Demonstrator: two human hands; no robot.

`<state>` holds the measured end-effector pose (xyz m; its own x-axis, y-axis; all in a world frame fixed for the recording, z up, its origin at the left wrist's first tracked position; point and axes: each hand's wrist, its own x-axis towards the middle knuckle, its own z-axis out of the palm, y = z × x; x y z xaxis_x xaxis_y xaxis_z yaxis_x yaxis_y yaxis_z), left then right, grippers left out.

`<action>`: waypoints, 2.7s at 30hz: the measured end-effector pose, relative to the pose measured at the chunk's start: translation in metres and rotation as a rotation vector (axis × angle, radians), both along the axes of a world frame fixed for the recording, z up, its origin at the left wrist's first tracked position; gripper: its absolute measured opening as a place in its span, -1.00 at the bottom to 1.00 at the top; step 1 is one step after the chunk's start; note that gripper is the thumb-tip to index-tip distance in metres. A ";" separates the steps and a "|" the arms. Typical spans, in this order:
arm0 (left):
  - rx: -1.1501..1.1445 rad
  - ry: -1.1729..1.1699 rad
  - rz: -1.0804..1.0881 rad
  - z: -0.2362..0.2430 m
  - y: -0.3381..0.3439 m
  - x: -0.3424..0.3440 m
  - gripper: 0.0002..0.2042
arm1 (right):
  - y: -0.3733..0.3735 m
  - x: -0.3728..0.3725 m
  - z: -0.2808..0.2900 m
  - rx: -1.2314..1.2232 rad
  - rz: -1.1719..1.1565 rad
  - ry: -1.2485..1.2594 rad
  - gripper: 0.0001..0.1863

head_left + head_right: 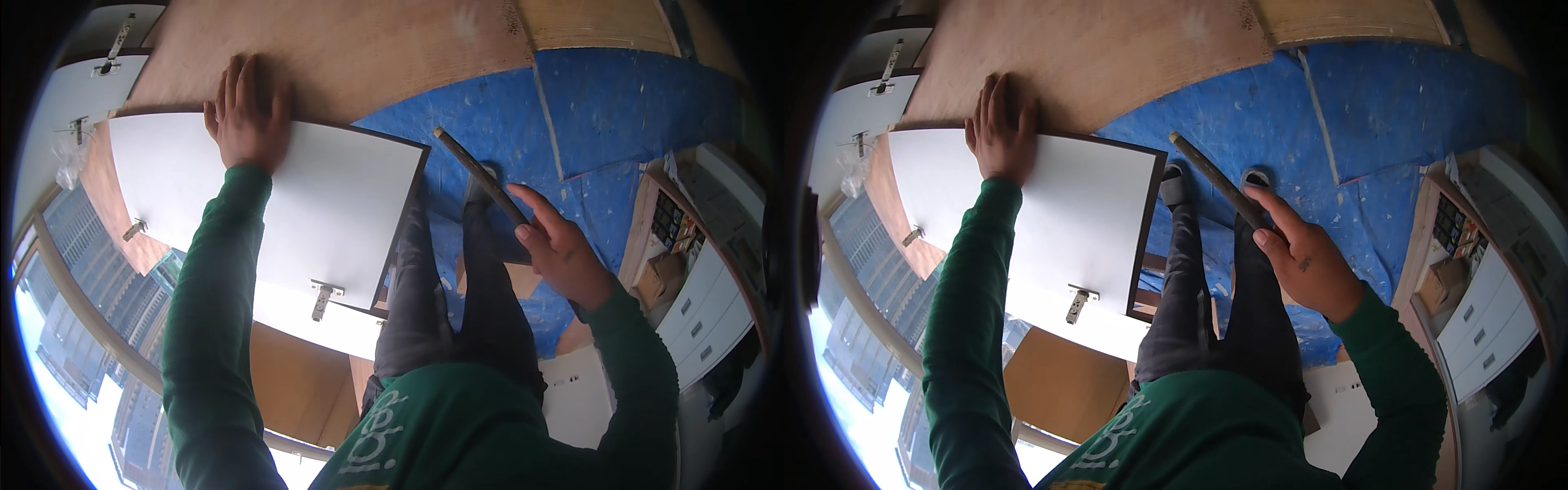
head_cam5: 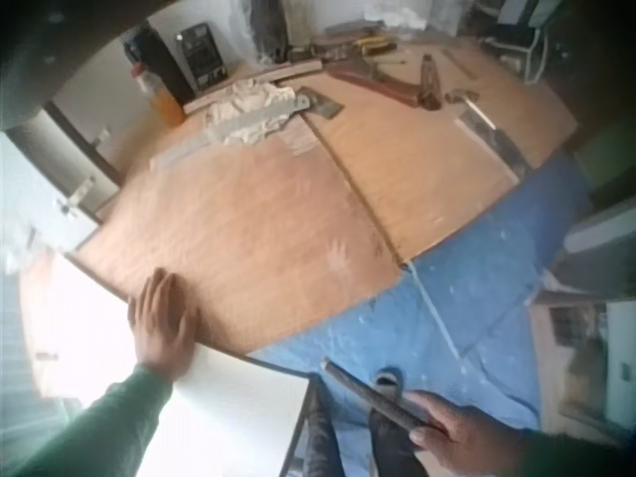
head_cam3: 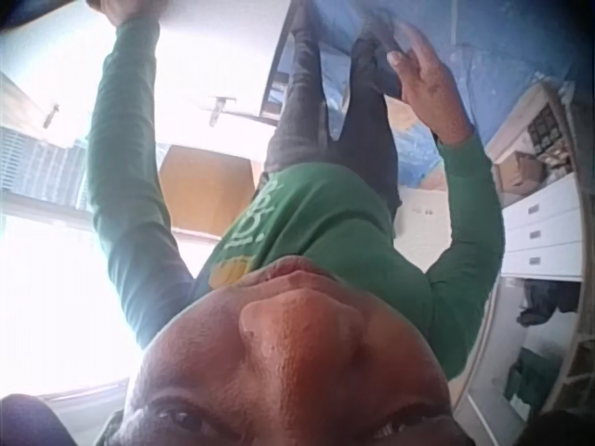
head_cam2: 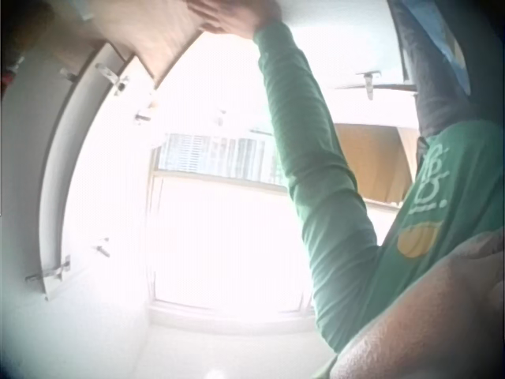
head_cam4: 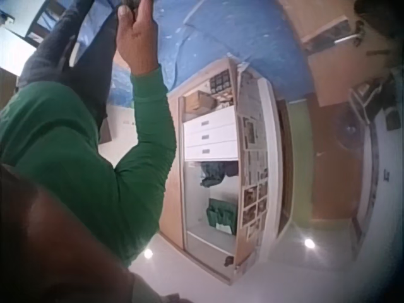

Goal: The person sands the edges of a white cabinet door with a sanding block, then uses a chisel to clean the edge, and finally uses a utility knife to trim the edge. The person repeats these steps on another cabinet door.

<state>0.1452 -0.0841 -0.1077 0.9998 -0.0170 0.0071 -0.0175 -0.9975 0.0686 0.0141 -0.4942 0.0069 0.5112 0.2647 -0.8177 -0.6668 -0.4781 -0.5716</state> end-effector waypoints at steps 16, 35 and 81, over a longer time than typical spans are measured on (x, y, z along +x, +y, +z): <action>-0.018 0.021 -0.021 0.006 -0.001 -0.001 -0.33 | 0.026 0.008 -0.012 0.141 0.078 -0.375 -0.50; -0.042 0.012 -0.039 0.005 0.000 -0.001 -0.32 | 0.056 0.046 -0.025 0.055 0.194 -0.160 -0.51; -0.025 0.005 -0.041 0.004 -0.001 0.000 -0.32 | 0.097 0.031 -0.088 0.177 -0.391 -0.218 -0.70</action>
<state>0.1453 -0.0850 -0.1041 0.9983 -0.0574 0.0028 -0.0574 -0.9940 0.0935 0.0454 -0.3976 -0.0813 0.7546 0.1446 -0.6400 -0.6327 -0.0982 -0.7681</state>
